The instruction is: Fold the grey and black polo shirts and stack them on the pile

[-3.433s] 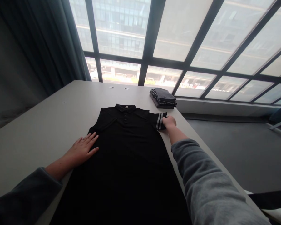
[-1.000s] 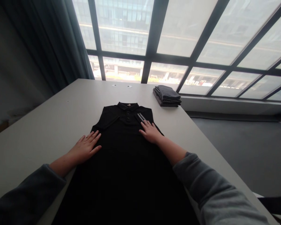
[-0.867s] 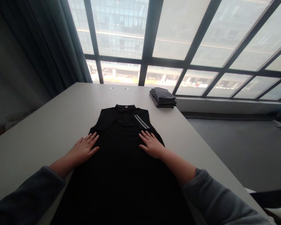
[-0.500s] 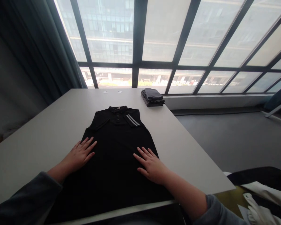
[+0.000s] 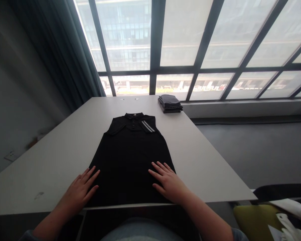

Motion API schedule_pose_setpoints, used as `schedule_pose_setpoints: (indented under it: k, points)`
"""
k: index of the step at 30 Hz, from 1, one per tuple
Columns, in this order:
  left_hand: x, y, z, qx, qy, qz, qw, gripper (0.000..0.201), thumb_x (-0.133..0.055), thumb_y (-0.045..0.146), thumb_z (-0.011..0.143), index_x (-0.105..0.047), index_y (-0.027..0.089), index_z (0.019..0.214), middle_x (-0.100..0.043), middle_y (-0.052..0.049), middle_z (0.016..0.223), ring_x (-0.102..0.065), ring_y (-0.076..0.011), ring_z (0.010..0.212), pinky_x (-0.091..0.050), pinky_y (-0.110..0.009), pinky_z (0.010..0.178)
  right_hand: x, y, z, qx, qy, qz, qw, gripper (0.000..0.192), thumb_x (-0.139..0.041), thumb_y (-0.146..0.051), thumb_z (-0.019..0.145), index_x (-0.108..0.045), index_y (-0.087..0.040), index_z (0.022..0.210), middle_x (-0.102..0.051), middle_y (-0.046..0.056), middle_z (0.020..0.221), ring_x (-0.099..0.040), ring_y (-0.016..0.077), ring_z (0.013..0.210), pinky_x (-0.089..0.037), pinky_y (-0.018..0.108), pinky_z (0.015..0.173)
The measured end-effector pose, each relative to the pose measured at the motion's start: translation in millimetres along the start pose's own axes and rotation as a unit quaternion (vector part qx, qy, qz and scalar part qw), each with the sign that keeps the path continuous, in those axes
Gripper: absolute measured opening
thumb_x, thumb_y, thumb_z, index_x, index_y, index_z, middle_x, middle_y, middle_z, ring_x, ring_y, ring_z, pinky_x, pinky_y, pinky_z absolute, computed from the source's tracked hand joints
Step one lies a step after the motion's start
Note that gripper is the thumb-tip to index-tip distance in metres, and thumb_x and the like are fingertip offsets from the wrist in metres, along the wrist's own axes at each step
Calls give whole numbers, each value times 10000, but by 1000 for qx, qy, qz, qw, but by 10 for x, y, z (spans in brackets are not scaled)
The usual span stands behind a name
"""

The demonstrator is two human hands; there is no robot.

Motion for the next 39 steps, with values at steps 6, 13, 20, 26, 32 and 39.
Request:
schedule_pose_setpoints:
  k: [6, 13, 20, 26, 32, 39]
  points:
    - [257, -118, -363, 193, -4, 20, 981, 531, -429, 412, 1042, -611, 136, 1458, -662, -189, 1416, -644, -329, 1252, -502, -437, 1005, -53, 13, 8, -10, -16, -11, 1000, 623, -500, -530, 1068, -385, -407, 1668, -173, -32, 1776, -139, 298, 1656, -125, 575, 1353]
    - [389, -186, -564, 248, -96, -100, 959, 217, -468, 348, 1060, -617, 217, 972, -726, -55, 993, -700, -212, 908, -421, -309, 736, 237, -18, 255, -4, -87, -10, 996, 670, -679, -477, 924, -564, -364, 1574, -394, 52, 1719, -400, 367, 1563, -376, 524, 1265]
    - [502, -121, -580, 244, -94, -118, 958, 214, -450, 302, 1065, -563, 227, 899, -711, -41, 926, -683, -203, 857, -372, -296, 690, 660, -391, 1310, -6, -97, 52, 994, 259, -623, -451, 989, -753, -240, 1064, -787, 76, 1028, -733, 251, 890, -558, 334, 784]
    - [441, -132, -606, 258, -66, -167, 949, 179, -417, 323, 1066, -547, 246, 971, -722, -26, 878, -708, -210, 823, -411, -301, 715, 215, -900, 1991, -36, -308, 243, 919, 299, -510, -369, 1071, -657, -189, 883, -740, 43, 734, -700, 178, 619, -589, 291, 635]
    - [337, -176, -558, 289, -28, -213, 933, 241, -487, 321, 1031, -552, 249, 1251, -760, -63, 1103, -754, -220, 974, -470, -289, 773, 63, -996, 2402, -31, -418, 288, 861, 263, -603, -386, 1026, -711, -154, 968, -803, 94, 928, -763, 194, 726, -625, 293, 661]
    - [275, -139, -465, 280, -35, -261, 923, 289, -526, 284, 1008, -573, 243, 1290, -748, -116, 1252, -729, -244, 1140, -509, -328, 901, 476, -1191, 3857, -57, -49, 106, 992, 218, -587, -327, 1046, -726, -163, 1079, -785, 111, 1035, -740, 205, 830, -588, 280, 730]
Point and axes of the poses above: each hand's wrist, its own z-axis towards the middle knuckle, its own x-axis out of the back of the hand, y = z × x, the point moved 6 cm from there along z, towards the middle knuckle
